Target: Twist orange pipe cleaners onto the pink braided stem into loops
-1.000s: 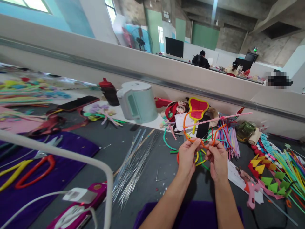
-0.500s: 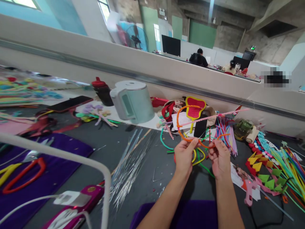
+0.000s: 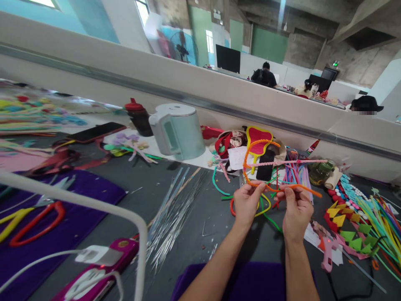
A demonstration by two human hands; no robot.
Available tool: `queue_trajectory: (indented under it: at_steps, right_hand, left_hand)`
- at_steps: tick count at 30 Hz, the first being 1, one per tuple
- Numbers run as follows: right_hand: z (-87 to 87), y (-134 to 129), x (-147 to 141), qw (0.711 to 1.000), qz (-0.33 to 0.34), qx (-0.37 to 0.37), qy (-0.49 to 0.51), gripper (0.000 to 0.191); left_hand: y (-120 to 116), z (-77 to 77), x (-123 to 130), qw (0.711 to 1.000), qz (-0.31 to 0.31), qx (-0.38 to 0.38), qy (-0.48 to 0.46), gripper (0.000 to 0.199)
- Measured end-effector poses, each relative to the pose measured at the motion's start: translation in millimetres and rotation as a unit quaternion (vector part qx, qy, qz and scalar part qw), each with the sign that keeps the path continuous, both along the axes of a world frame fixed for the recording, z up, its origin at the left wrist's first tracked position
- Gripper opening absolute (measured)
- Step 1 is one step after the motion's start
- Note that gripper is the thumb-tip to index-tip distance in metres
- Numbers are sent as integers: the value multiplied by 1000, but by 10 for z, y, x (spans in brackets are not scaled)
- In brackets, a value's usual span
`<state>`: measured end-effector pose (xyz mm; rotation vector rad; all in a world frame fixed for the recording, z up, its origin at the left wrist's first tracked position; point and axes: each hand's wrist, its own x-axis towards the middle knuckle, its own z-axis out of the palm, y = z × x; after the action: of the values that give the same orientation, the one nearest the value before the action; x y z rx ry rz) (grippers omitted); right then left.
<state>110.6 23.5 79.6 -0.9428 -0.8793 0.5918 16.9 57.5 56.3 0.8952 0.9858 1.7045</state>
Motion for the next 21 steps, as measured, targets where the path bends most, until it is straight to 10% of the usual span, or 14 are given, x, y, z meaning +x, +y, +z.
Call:
queue_trajectory:
  at_steps: [11, 21]
  right_hand:
    - [-105, 104, 283, 966, 215, -112, -90, 29]
    - [-38, 70, 122, 977, 128, -48, -166, 10]
  left_hand:
    - [14, 75, -43, 987, -57, -64, -136, 26]
    - [-31, 73, 2, 994, -59, -31, -82, 21]
